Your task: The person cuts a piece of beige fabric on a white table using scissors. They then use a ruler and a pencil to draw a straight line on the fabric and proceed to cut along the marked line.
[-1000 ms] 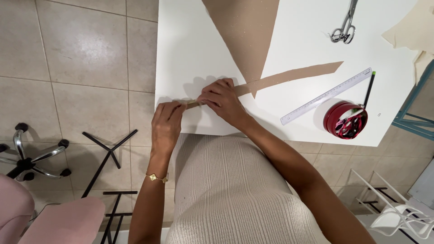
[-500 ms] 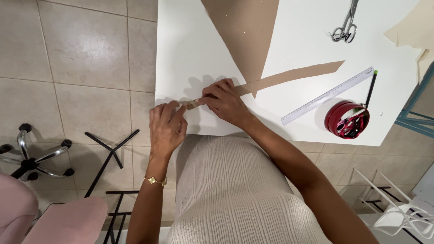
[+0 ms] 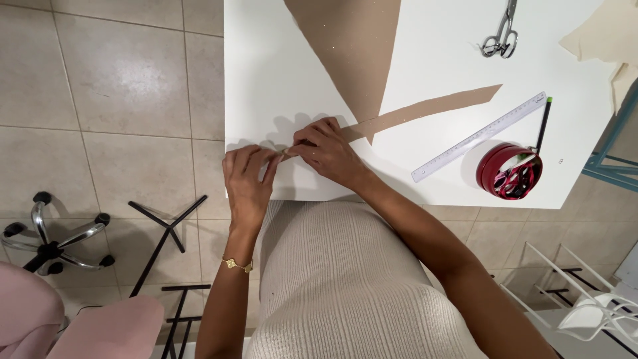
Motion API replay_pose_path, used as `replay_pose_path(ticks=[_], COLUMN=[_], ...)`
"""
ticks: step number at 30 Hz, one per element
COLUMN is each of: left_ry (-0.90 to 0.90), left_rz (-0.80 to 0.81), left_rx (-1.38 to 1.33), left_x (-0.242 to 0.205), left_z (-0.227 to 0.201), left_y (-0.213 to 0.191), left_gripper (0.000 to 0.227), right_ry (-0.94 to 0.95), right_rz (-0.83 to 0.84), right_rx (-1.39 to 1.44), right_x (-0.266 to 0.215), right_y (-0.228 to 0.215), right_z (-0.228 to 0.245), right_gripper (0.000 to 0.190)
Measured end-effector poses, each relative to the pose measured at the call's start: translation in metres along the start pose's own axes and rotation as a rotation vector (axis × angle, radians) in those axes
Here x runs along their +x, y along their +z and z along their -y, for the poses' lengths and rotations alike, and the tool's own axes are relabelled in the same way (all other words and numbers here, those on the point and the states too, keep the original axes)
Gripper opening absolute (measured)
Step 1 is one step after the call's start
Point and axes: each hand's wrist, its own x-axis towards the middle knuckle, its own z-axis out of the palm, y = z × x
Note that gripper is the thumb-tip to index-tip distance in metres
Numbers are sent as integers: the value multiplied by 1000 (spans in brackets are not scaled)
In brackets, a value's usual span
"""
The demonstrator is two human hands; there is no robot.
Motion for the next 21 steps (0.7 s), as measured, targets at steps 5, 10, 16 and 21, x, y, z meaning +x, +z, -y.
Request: replay_pose_path(ticks=[5, 10, 16, 21], left_ry=[-1, -29, 29, 30], left_rz=[24, 44, 80, 75], left_rx=[31, -28, 4, 3], left_x=[-7, -3, -6, -14], left_z=[10, 9, 6, 9], left_y=[5, -1, -2, 5], left_gripper=[14, 10, 6, 10], right_ry=[9, 23, 90, 165], right_rz=[9, 12, 14, 75], right_rx=[22, 43, -3, 39], right_x=[4, 6, 4, 6], right_y=[-5, -5, 5, 4], right_z=[3, 9, 8, 12], right_gripper=[10, 4, 4, 3])
